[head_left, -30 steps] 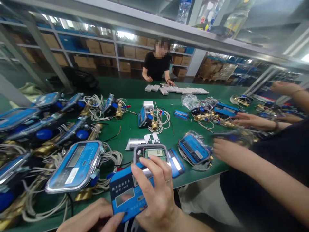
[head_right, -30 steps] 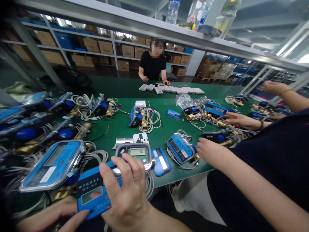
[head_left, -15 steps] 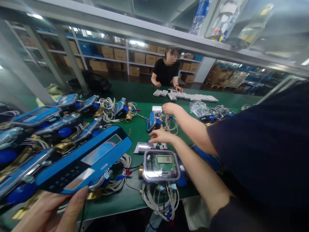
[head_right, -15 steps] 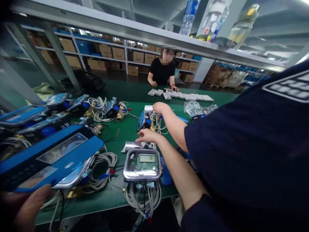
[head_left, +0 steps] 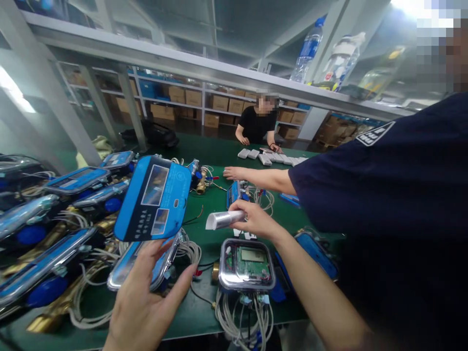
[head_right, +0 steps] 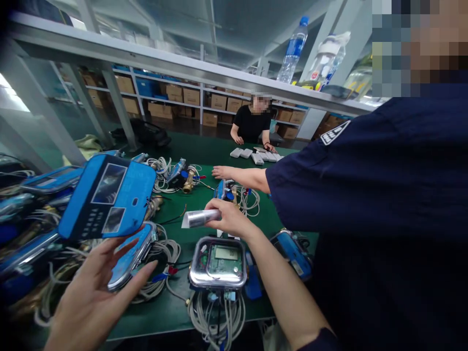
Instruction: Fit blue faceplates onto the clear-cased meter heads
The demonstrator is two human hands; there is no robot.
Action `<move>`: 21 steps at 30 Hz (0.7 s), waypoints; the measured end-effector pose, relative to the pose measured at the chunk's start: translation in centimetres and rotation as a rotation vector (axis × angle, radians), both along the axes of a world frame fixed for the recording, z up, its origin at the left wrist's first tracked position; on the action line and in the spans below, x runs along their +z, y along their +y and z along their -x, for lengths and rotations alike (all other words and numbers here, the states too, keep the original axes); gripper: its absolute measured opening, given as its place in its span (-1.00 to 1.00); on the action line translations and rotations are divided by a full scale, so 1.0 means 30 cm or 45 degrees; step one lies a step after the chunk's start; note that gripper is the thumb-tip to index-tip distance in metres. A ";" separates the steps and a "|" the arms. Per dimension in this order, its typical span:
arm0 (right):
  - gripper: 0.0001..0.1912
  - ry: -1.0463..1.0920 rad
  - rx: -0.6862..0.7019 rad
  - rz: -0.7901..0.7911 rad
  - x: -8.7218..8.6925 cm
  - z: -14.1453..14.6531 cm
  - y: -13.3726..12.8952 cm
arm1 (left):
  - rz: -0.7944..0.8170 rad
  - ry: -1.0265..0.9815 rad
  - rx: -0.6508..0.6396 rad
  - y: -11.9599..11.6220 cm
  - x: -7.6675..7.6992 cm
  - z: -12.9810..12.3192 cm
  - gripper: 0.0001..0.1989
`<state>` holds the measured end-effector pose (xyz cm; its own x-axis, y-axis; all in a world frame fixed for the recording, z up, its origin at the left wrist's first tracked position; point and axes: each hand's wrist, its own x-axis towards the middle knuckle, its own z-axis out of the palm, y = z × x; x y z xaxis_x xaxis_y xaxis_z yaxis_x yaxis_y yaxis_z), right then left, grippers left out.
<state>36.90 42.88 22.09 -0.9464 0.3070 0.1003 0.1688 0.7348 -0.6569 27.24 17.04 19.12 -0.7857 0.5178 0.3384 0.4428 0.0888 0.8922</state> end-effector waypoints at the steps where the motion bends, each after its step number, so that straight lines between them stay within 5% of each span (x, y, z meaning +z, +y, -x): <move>1: -0.80 0.112 0.028 -0.021 0.027 -0.019 -0.032 | -0.008 -0.003 -0.036 0.026 0.011 0.001 -0.34; 7: -0.64 0.668 0.166 -0.063 0.069 -0.096 -0.203 | -0.150 -0.296 -0.338 0.146 0.056 -0.033 -0.35; 11: -0.65 0.649 0.165 0.054 0.062 -0.127 -0.243 | -0.211 -0.451 -0.280 0.153 0.057 -0.061 -0.35; 17: -0.79 0.776 0.006 -0.037 0.051 -0.122 -0.275 | -0.111 -0.324 -0.117 0.149 0.053 -0.065 -0.34; 21: -0.92 0.775 -0.070 0.083 0.042 -0.097 -0.294 | -0.081 -0.285 -0.104 0.154 0.036 -0.071 -0.33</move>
<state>39.81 34.07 23.36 -0.7075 0.3778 0.5972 -0.2141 0.6908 -0.6906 29.37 21.67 20.21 -0.8011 0.5661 0.1943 0.2367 0.0014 0.9716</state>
